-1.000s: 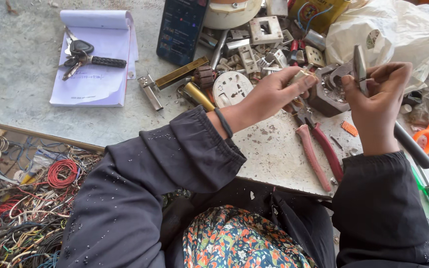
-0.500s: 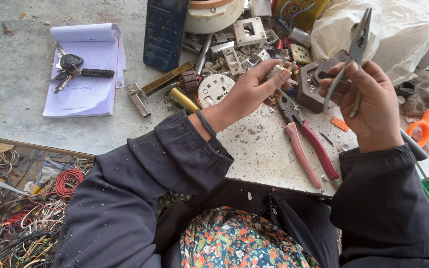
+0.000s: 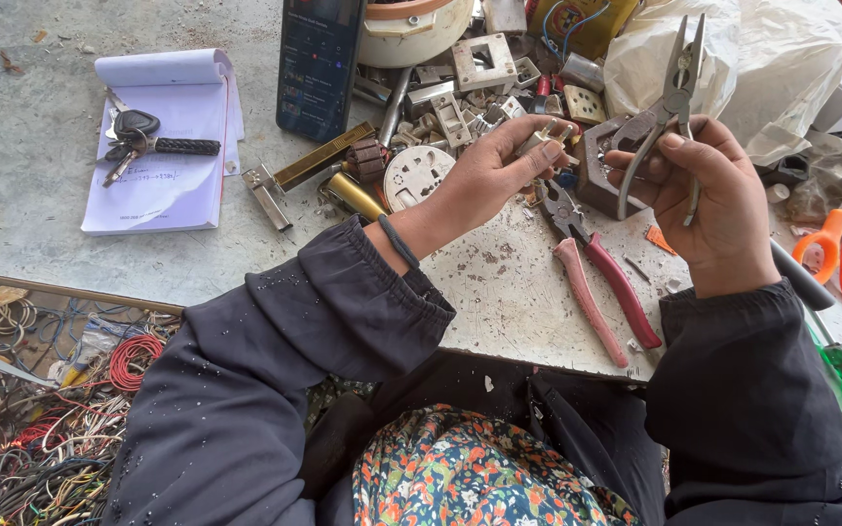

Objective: The person works at a cluttered workbench, using a hammer and pliers to disassemble and adjust small electrical components, including a white plastic socket and metal parts. They repeatedly strike and pry at the components while handling wires and other hardware.

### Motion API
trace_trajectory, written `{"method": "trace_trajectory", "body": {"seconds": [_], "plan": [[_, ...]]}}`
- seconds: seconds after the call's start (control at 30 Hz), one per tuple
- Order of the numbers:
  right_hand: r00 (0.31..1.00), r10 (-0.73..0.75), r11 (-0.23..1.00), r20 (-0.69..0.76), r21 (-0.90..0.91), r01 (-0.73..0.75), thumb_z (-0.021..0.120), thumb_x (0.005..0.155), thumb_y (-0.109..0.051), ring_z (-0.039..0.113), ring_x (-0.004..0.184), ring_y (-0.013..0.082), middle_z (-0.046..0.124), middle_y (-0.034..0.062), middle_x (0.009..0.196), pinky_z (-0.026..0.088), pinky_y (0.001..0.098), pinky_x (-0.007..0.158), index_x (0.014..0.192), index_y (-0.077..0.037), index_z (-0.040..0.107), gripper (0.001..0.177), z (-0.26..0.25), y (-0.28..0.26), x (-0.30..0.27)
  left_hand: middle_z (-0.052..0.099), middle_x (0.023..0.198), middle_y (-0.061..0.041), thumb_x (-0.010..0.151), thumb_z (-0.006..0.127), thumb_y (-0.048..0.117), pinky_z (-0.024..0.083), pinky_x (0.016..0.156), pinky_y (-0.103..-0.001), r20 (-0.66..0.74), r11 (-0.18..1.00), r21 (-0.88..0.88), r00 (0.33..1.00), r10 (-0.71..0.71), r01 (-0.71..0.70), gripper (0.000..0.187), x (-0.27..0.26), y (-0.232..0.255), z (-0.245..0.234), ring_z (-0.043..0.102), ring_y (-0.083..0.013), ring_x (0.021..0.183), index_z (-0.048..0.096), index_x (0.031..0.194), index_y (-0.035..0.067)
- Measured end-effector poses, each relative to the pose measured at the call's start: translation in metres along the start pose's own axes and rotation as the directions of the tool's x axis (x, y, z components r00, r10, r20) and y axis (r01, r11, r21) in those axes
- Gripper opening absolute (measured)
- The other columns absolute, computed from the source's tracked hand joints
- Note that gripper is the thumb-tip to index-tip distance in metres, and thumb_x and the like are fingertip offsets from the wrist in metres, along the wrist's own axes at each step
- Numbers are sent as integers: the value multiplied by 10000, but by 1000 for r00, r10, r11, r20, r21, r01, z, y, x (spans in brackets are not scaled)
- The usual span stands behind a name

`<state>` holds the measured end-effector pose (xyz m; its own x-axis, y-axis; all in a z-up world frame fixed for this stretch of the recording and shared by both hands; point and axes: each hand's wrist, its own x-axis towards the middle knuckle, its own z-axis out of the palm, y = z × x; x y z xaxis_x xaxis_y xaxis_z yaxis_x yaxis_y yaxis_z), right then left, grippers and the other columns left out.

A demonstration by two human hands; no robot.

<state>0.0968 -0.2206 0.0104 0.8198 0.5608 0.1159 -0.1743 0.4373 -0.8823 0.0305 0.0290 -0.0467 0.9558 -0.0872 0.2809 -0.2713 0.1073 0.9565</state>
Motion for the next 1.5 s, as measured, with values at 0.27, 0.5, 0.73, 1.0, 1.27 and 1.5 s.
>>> {"method": "trace_trajectory", "body": {"seconds": [0.27, 0.5, 0.73, 1.0, 1.27, 1.5], "plan": [[1000, 19, 1000, -24, -14, -19, 564, 1100, -21, 733, 1080, 317, 698, 112, 1006, 592, 539, 1044, 1220, -6, 575, 121, 7, 2, -1, 712, 1173, -41, 1107, 547, 262, 570, 929, -252, 29, 996, -52, 996, 79, -77, 362, -2, 3, -3, 660, -93, 1060, 590, 1415, 75], [999, 40, 998, -13, -54, -41, 556, 1068, -33, 739, 1081, 332, 715, 100, 1059, 597, 561, 998, 1178, -24, 574, 112, 9, 5, 0, 705, 1222, -36, 1115, 511, 255, 623, 930, -295, 14, 982, -166, 996, 90, -86, 309, 7, -9, -6, 690, -115, 1087, 653, 1318, 69], [997, 51, 999, 60, 1, -51, 571, 1093, -20, 722, 1151, 367, 702, 95, 1073, 580, 599, 1049, 1178, -32, 574, 86, 1, 10, 0, 715, 1224, -49, 1101, 564, 196, 619, 961, -300, 36, 979, -168, 992, 123, -115, 262, 6, -7, -8, 674, -102, 1099, 726, 1257, 61], [998, 51, 998, 46, -29, -50, 567, 1079, -27, 716, 1160, 374, 701, 96, 1087, 581, 584, 1030, 1166, -37, 574, 88, 7, 10, -1, 740, 1180, -66, 1064, 654, 144, 535, 843, -249, -15, 992, -110, 998, 65, -66, 273, 2, 1, -8, 649, -86, 988, 717, 1312, 46], [999, -33, 967, -8, -254, 30, 575, 1081, -19, 738, 1105, 289, 708, 142, 1116, 622, 420, 959, 1126, -3, 581, 48, 10, 11, 3, 676, 1197, -50, 1105, 608, 187, 536, 1004, -252, -78, 983, -167, 995, 66, -79, 276, 5, -9, -10, 641, -96, 1126, 598, 1310, 2], [987, -129, 822, -95, -566, 53, 645, 1077, -77, 731, 936, 186, 714, 109, 1018, 620, 319, 836, 1148, 32, 638, 131, -7, 4, 10, 673, 1148, -35, 1079, 533, 266, 562, 836, -256, -7, 953, -266, 989, -149, 142, 320, 2, -7, -7, 632, -93, 984, 618, 1305, 56]]}}
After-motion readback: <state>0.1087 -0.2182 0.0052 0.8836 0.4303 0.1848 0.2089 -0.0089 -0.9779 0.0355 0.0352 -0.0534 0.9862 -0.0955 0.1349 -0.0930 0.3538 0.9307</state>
